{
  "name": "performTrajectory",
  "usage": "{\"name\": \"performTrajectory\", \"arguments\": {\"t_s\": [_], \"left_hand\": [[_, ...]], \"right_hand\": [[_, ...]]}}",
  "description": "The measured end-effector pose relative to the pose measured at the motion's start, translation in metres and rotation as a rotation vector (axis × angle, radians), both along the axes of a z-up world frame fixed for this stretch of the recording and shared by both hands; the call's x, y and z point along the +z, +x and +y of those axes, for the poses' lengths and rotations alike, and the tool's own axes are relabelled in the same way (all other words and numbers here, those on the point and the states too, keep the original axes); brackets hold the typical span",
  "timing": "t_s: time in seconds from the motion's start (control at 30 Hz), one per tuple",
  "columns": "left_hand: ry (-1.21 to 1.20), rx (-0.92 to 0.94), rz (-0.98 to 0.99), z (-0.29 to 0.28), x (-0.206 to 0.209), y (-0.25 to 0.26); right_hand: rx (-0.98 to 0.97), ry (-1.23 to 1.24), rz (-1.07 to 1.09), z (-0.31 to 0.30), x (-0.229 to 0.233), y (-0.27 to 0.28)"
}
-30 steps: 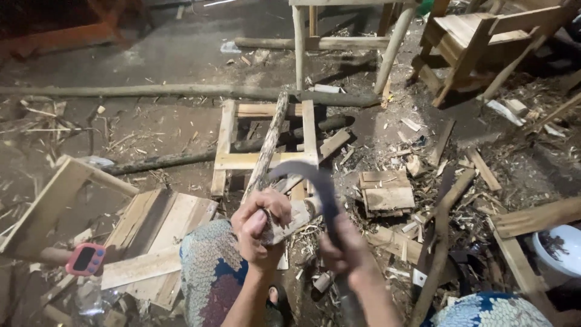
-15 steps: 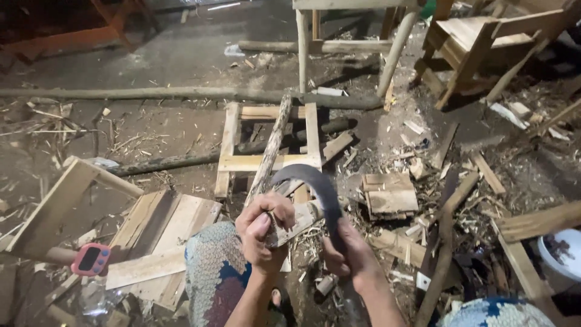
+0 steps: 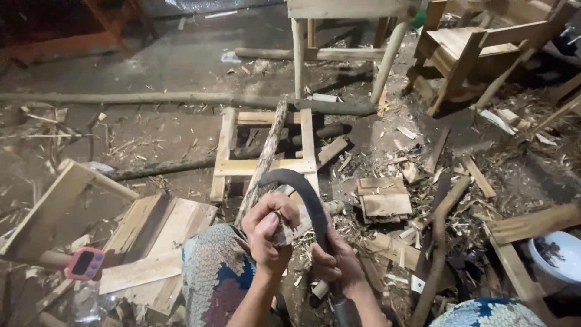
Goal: The person uses a curved blade to shave and shape a piece of wood, removing bark and smoothing the surface. They rotate the wood to work on different sides and occasionally inspect the progress before continuing to carve.
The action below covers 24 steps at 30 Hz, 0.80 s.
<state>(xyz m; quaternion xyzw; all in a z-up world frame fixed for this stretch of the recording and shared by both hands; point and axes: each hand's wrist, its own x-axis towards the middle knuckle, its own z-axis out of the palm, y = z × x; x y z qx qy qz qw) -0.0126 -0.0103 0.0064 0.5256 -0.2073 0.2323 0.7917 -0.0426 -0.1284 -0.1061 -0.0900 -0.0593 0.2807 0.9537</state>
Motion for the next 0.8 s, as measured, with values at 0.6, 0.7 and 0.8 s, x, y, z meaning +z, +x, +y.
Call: {"name": "performTrajectory", "arguments": {"t_s": [0.6,0.7,0.8], "left_hand": [[0.004,0.004,0.03,0.009,-0.003,-0.004],[0.007,-0.013,-0.038,0.003,-0.024,0.002],[-0.109,-0.071,0.026,0.004,-0.011,-0.004]], "right_hand": [[-0.166,-0.188,-0.041,-0.023,0.021,0.004],[-0.198,-0.607,0.094,0.0,0.02,-0.004],[-0.171,-0.557,0.009,0.0,0.015,-0.002]]}}
